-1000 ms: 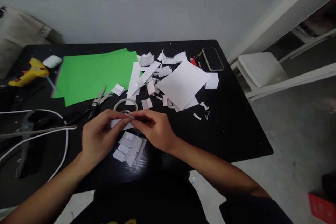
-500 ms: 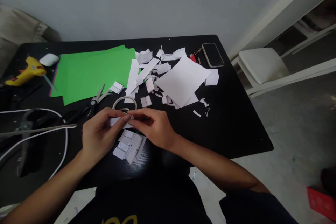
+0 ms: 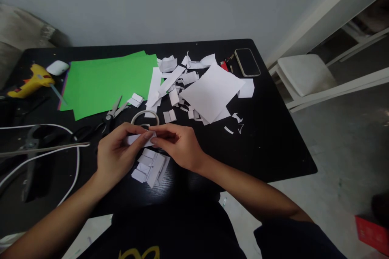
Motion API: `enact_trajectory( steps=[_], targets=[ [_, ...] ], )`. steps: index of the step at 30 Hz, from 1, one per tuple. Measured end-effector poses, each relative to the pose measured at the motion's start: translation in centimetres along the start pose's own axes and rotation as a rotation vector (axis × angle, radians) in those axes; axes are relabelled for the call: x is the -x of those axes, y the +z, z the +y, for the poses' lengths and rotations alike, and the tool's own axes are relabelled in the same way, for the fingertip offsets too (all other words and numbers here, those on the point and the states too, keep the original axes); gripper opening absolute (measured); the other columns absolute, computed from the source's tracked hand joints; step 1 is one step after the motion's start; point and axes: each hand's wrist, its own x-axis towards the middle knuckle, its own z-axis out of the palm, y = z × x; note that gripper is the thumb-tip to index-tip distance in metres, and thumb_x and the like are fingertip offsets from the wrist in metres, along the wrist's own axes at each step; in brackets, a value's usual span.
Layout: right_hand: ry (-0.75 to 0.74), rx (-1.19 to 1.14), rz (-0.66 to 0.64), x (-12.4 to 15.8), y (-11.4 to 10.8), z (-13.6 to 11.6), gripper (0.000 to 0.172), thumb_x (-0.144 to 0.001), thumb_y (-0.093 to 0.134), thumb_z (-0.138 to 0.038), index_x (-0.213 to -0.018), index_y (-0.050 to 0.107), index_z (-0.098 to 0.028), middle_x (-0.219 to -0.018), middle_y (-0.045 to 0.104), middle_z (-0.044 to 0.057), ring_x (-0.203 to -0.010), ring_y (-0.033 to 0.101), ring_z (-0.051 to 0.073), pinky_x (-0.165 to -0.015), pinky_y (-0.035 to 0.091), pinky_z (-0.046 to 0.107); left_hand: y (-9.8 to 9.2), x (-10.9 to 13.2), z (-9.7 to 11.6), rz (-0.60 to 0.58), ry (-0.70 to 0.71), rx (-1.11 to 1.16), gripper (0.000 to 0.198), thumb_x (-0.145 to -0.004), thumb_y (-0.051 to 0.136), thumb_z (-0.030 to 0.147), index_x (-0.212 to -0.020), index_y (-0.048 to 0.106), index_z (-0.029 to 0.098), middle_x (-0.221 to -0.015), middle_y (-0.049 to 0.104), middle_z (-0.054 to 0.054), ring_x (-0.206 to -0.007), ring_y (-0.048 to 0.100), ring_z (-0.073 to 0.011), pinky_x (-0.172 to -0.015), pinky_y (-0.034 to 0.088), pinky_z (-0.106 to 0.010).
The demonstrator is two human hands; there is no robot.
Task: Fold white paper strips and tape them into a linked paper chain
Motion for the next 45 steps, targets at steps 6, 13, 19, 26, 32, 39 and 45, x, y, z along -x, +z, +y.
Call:
enact_trajectory(
  steps=[6, 13, 19, 26, 32, 39, 45],
  targets=[
    [-0.055, 0.020, 0.004, -0.19, -0.16, -0.14, 0.027, -0.082, 0.088, -0.027, -0.108, 0.081, -0.023, -0.097, 0.082, 0.002, -0.091, 0.080, 0.018, -0.087, 0.069, 0.034, 0.21, -0.45, -0.10, 0.025, -0.045, 0.165, 0.012, -0.088, 0.083, 0.025, -0.094, 0.073, 0.021, -0.090, 0.076, -0.001, -0.084, 0.071, -0.0155, -0.077, 0.057, -0.026],
    [-0.117, 0.061, 0.047, -0.46, -0.29, -0.42, 0.022, -0.084, 0.086, -0.027, -0.106, 0.082, -0.025, -0.100, 0.081, 0.002, -0.092, 0.078, 0.017, -0.086, 0.068, 0.030, 0.32, -0.90, 0.22, 0.095, -0.200, 0.387, 0.028, -0.076, 0.091, 0.027, -0.095, 0.072, 0.020, -0.086, 0.074, 0.000, -0.071, 0.068, -0.0129, -0.062, 0.056, -0.023],
    [-0.091, 0.047, 0.096, -0.47, -0.21, -0.30, 0.019, -0.083, 0.087, -0.031, -0.101, 0.084, -0.026, -0.097, 0.082, 0.002, -0.089, 0.078, 0.017, -0.079, 0.069, 0.030, 0.18, -0.81, 0.26, 0.112, -0.294, 0.403, 0.018, -0.078, 0.089, 0.027, -0.086, 0.075, 0.020, -0.071, 0.070, 0.001, -0.056, 0.056, -0.0089, -0.050, 0.045, -0.019],
    [-0.085, 0.032, 0.111, -0.40, -0.16, -0.44, 0.019, -0.082, 0.088, -0.031, -0.100, 0.085, -0.026, -0.094, 0.082, 0.001, -0.084, 0.078, 0.017, -0.079, 0.070, 0.031, 0.16, -0.89, 0.14, 0.090, -0.317, 0.407, 0.018, -0.078, 0.088, 0.028, -0.086, 0.075, 0.020, -0.073, 0.070, 0.001, -0.059, 0.058, -0.0095, -0.051, 0.045, -0.019],
    [-0.056, 0.029, 0.143, -0.46, -0.08, -0.58, 0.023, -0.078, 0.091, -0.031, -0.098, 0.084, -0.023, -0.088, 0.081, 0.001, -0.078, 0.078, 0.016, -0.075, 0.069, 0.029, 0.14, -0.81, 0.27, 0.109, -0.279, 0.380, 0.017, -0.077, 0.089, 0.025, -0.085, 0.074, 0.020, -0.073, 0.071, 0.002, -0.059, 0.058, -0.0088, -0.052, 0.047, -0.019],
    [-0.044, 0.024, 0.137, -0.40, -0.07, -0.71, 0.019, -0.079, 0.090, -0.030, -0.096, 0.084, -0.023, -0.087, 0.082, 0.001, -0.076, 0.078, 0.014, -0.073, 0.068, 0.026, 0.16, -0.81, 0.28, 0.116, -0.269, 0.364, 0.016, -0.077, 0.089, 0.024, -0.084, 0.074, 0.021, -0.073, 0.071, 0.002, -0.058, 0.057, -0.0088, -0.050, 0.046, -0.019],
    [-0.045, 0.010, 0.137, -0.48, -0.04, -0.66, 0.018, -0.079, 0.090, -0.031, -0.095, 0.085, -0.024, -0.086, 0.082, 0.000, -0.075, 0.078, 0.014, -0.073, 0.069, 0.026, 0.24, -0.88, 0.36, 0.120, -0.243, 0.370, 0.016, -0.077, 0.088, 0.022, -0.084, 0.074, 0.020, -0.073, 0.071, 0.002, -0.058, 0.057, -0.0086, -0.050, 0.046, -0.018]
  ],
)
